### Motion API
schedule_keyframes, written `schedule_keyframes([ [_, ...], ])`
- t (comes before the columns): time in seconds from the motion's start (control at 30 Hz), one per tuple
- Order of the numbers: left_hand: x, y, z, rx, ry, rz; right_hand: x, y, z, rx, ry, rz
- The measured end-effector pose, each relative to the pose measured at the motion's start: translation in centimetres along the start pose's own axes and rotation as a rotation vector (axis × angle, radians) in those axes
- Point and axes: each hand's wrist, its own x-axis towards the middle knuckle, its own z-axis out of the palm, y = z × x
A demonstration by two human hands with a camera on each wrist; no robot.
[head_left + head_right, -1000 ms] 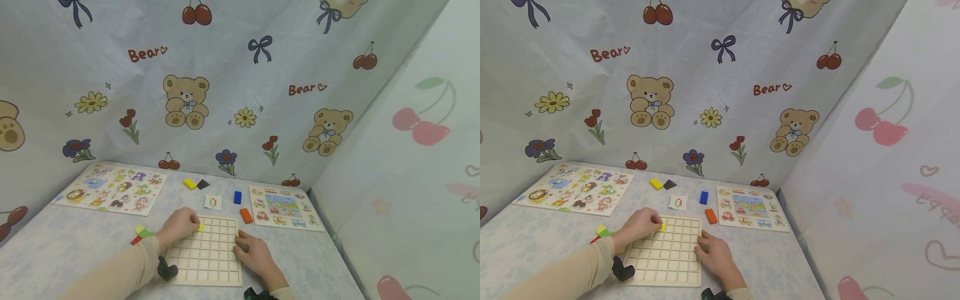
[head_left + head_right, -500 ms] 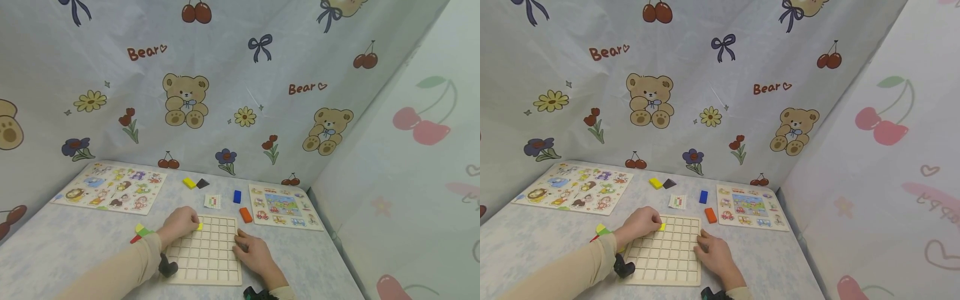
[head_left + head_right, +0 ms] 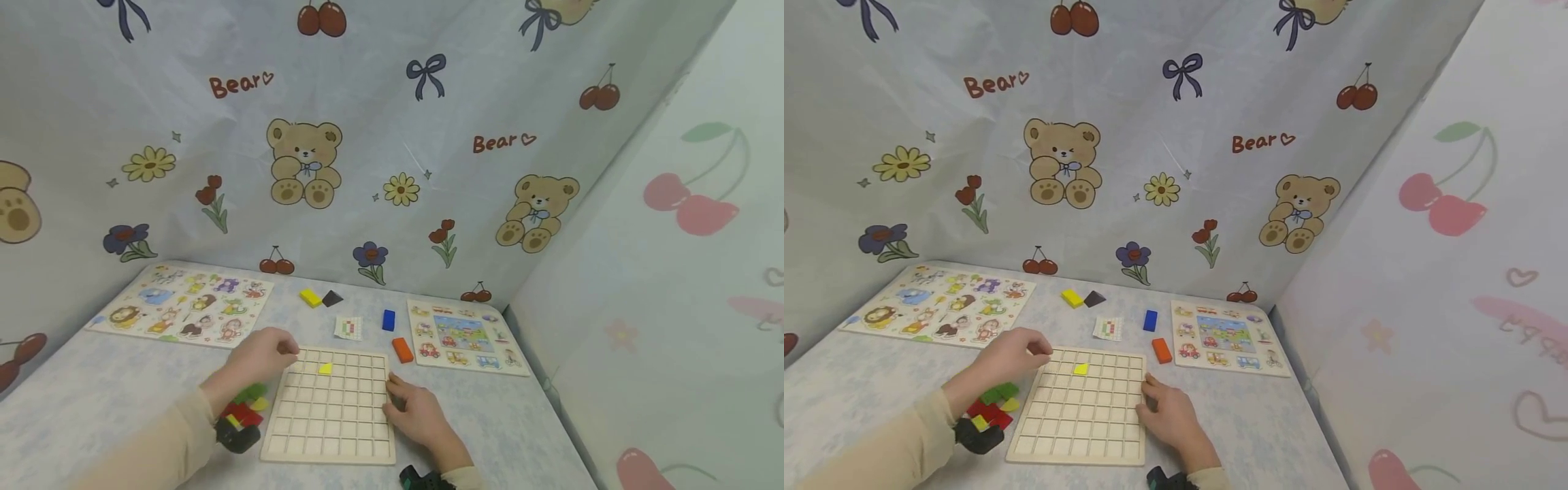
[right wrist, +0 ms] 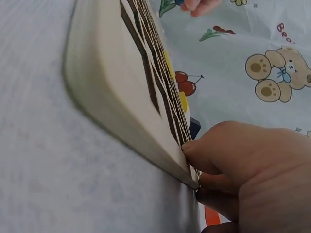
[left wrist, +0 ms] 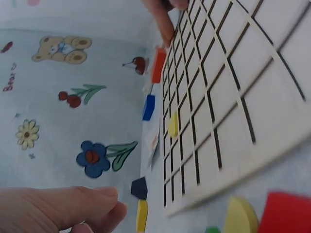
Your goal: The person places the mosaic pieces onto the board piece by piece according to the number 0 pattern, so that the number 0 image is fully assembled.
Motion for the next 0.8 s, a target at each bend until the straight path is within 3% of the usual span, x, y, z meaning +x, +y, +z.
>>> schedule_keyframes([
  [0.2, -3.0, -4.7, -2.2, -0.021, -0.025, -0.071, -0.2, -0.2, -0.6, -0.003, -0.022, 0.03],
  [0.4, -4.4, -8.5, -3.6, -0.01, -0.024, -0.096, -0.2, 0.1, -0.9, 0.016, -0.022, 0.014],
  [0.63, -5.0, -10.2, -4.4, -0.034, -0.1, -0.176, -0.3, 0.3, -0.6, 0.039, -0.022, 0.011],
  [0.8, -5.0, -10.5, -3.9, -0.024, -0.087, -0.196, -0.1, 0.3, -0.3, 0.043, -0.02, 0.013],
])
